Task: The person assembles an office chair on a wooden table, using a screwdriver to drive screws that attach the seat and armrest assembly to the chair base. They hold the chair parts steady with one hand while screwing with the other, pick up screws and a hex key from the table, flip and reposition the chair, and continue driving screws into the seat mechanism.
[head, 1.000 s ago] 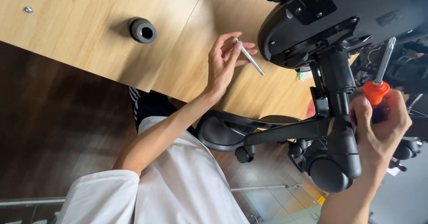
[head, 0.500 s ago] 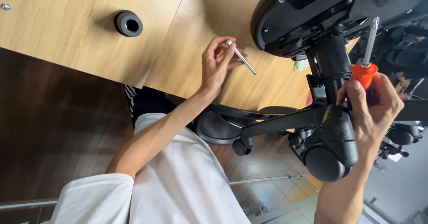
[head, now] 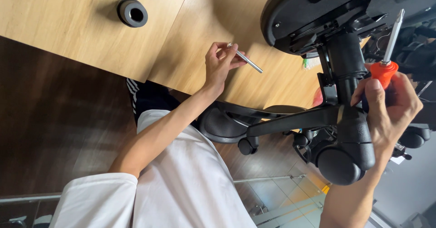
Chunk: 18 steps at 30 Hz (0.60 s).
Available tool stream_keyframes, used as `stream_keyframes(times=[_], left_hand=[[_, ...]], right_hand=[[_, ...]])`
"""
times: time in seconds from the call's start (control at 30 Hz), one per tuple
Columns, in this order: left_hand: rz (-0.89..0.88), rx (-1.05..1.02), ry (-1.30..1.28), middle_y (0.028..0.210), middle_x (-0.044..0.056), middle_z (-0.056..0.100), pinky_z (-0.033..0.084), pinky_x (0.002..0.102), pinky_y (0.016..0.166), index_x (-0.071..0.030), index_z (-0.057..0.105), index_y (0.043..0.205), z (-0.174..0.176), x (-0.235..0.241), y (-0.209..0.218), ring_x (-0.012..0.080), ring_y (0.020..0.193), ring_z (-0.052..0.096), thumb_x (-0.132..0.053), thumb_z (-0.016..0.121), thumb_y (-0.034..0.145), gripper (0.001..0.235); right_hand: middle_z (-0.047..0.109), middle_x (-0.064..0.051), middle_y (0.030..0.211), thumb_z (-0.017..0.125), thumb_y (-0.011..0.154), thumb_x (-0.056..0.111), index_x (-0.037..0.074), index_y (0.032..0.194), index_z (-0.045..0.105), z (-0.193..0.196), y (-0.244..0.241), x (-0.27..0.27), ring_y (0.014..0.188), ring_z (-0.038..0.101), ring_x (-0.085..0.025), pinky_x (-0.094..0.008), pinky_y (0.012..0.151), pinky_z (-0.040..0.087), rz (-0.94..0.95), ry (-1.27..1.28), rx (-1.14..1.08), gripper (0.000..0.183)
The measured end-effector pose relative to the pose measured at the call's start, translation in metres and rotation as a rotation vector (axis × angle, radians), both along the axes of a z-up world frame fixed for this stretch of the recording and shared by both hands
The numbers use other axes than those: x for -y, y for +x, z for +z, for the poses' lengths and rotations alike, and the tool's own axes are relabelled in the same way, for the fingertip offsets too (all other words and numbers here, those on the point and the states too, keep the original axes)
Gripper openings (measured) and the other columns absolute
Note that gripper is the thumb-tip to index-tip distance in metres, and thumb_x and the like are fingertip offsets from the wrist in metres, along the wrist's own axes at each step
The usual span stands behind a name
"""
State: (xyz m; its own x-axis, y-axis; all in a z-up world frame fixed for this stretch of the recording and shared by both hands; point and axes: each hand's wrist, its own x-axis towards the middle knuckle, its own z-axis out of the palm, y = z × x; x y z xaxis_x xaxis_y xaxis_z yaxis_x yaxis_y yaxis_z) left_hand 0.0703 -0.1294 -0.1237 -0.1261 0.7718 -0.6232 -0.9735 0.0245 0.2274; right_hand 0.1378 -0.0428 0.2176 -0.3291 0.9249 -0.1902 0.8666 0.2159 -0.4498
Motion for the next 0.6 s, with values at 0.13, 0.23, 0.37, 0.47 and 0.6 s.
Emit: stream_keyframes(times=[0.13,0.23,0.37,0.47,0.6], left_hand=[[-0.005,0.027,-0.059,0.097,0.023,0.07,0.069,0.044,0.08,0.002,0.047,0.109,-0.021,0.008,0.027,0.0322,0.087,0.078,-0.015,0.066,0.098,0.028],[-0.039,0.072,-0.157,0.099,0.025,0.071,0.069,0.044,0.081,0.002,0.045,0.107,-0.036,0.009,0.05,0.0326,0.087,0.078,-0.012,0.066,0.096,0.027],[0.026,-0.069,-0.049,0.102,0.024,0.072,0.064,0.038,0.084,0.003,0.048,0.104,-0.039,0.012,0.076,0.0282,0.095,0.077,-0.006,0.067,0.098,0.022],[-0.015,-0.312,0.055,0.103,0.021,0.074,0.065,0.032,0.08,0.002,0.053,0.103,-0.012,0.009,0.07,0.0221,0.099,0.076,-0.007,0.067,0.101,0.017],[0.031,-0.281,0.196,0.112,0.014,0.073,0.063,0.028,0.079,-0.001,0.051,0.106,0.006,0.0,0.074,0.0159,0.097,0.076,-0.01,0.061,0.102,0.014]], right_hand=[[0.061,-0.005,0.081,0.066,0.118,0.026,-0.007,0.122,0.066,0.0,-0.001,0.002,0.067,0.055,-0.008,-0.02,0.065,0.041,0.014,0.006,0.005,0.034],[0.061,-0.004,0.08,0.066,0.118,0.028,-0.007,0.121,0.066,-0.001,-0.002,0.004,0.067,0.054,-0.008,-0.02,0.065,0.04,0.007,-0.002,-0.013,0.036],[0.06,-0.004,0.08,0.066,0.119,0.029,-0.008,0.12,0.065,-0.001,0.0,0.002,0.067,0.054,-0.008,-0.02,0.064,0.041,0.035,-0.011,-0.024,0.037],[0.06,-0.004,0.079,0.065,0.119,0.028,-0.008,0.12,0.064,0.0,-0.001,0.001,0.066,0.054,-0.008,-0.02,0.063,0.041,0.055,0.0,-0.005,0.037],[0.063,-0.004,0.082,0.066,0.118,0.022,-0.008,0.119,0.063,0.001,0.016,-0.004,0.067,0.056,-0.008,-0.02,0.064,0.043,0.068,0.036,-0.033,0.03]])
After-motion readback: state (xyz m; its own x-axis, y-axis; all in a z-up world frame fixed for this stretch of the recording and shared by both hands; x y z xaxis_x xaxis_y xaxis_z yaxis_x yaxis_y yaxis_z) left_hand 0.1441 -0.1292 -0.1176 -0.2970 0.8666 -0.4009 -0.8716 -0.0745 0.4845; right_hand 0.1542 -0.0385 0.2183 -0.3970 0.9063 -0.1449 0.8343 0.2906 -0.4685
